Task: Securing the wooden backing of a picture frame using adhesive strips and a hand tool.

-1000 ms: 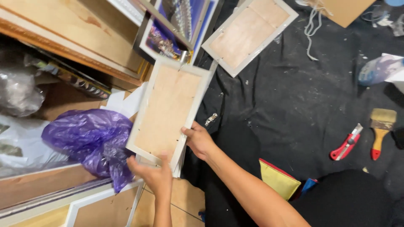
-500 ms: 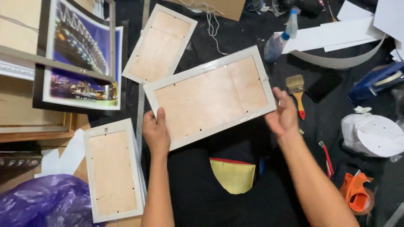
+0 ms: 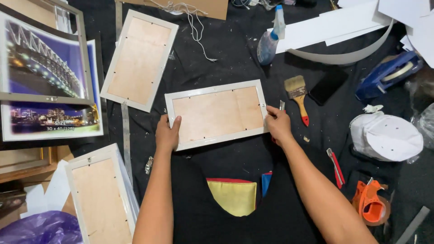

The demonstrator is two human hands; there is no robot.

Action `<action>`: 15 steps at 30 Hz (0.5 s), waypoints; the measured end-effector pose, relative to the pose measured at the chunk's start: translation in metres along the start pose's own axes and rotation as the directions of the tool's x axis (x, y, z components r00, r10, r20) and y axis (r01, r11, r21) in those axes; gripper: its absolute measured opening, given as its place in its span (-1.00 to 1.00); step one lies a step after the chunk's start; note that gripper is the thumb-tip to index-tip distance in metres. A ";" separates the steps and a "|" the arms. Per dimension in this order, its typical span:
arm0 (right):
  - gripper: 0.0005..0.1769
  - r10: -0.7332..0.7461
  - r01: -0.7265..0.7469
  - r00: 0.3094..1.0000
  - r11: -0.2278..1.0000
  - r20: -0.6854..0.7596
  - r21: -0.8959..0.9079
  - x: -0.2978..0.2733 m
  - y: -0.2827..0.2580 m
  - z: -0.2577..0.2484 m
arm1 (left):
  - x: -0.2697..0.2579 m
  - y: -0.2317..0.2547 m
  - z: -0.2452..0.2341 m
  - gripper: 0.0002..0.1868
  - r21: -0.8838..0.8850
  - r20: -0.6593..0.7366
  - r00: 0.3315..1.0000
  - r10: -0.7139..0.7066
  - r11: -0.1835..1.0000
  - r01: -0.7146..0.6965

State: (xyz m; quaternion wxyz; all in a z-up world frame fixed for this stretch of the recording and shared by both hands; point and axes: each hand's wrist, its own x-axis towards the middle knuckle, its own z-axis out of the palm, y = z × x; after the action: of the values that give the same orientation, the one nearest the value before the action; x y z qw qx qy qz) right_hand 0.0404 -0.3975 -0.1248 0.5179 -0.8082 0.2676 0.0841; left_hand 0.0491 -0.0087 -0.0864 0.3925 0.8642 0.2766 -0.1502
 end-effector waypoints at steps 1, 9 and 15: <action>-0.52 0.009 -0.009 1.000 1.000 0.001 -0.002 -0.005 -0.007 -0.004 | -0.007 0.010 -0.002 -0.43 0.004 0.006 1.000 -0.005 1.000 0.005; -0.40 0.219 -0.258 0.966 0.790 -0.138 -0.556 0.014 0.026 -0.028 | 0.012 -0.008 0.013 -0.35 0.094 0.114 0.986 -0.124 0.989 0.114; -0.30 0.287 -0.297 0.951 0.738 -0.117 -0.606 0.025 0.047 -0.029 | 0.017 -0.018 0.020 -0.37 0.076 0.048 0.994 -0.103 0.992 0.099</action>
State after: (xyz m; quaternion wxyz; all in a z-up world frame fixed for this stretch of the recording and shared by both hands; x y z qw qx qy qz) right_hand 0.0327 -0.4472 -0.1594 0.2038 -0.8811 0.3528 0.2402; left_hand 0.0516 -0.0084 -0.1182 0.3594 0.8588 0.3039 -0.2025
